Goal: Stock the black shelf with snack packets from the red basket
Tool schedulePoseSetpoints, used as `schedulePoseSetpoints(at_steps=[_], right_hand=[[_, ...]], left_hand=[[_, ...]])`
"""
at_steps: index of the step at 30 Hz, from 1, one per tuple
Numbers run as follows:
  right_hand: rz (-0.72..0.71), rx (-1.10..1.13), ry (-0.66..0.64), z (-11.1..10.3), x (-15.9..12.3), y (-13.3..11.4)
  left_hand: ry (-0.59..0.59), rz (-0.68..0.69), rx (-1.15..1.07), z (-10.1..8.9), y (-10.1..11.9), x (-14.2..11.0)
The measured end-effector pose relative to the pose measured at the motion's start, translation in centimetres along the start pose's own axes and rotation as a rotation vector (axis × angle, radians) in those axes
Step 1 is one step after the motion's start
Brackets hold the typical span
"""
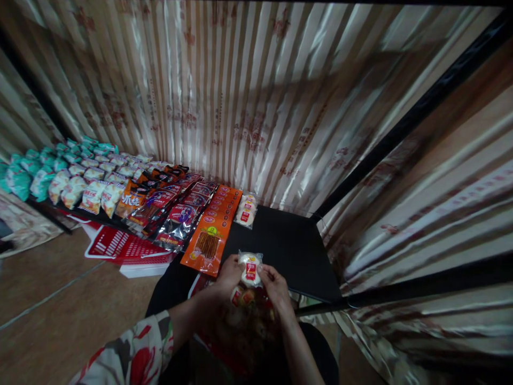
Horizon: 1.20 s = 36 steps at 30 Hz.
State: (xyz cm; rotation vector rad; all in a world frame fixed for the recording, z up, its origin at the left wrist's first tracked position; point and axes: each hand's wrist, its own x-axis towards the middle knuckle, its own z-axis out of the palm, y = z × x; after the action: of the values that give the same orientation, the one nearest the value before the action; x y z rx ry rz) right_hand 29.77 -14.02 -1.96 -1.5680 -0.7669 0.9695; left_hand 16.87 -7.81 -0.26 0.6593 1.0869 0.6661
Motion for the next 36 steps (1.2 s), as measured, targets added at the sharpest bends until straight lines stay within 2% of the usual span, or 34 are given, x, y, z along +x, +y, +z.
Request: schedulePoseSetpoints(at_steps=[4, 13, 16, 19, 26, 36], right_hand=[[-0.005, -0.018, 0.022, 0.5, 1.2, 0.2], [-0.024, -0.171, 0.091, 0.7, 3.4, -0.4], [-0.052, -0.250, 0.114, 0.8, 3.9, -0.5], [-0.084, -0.343, 0.144, 1.0, 4.5, -0.6], [-0.071, -0.497, 0.215, 1.7, 6.4, -1.0], [-0.044, -0.433, 0.242, 3.0, 9.0, -1.2]], left_hand=[[0.127, 0.114, 0.046, 0.3, 0.2, 0.4], [0.113, 0.210, 0.341, 1.4, 1.6, 1.2], [0.163, 0.296, 0.366, 1.6, 1.8, 1.3], [0.212, 0.375, 0.491, 1.8, 2.0, 1.4], [0.250, 0.454, 0.969, 2.1, 2.4, 2.5], [0.216, 0.485, 1.107, 2.6, 3.4, 4.2]])
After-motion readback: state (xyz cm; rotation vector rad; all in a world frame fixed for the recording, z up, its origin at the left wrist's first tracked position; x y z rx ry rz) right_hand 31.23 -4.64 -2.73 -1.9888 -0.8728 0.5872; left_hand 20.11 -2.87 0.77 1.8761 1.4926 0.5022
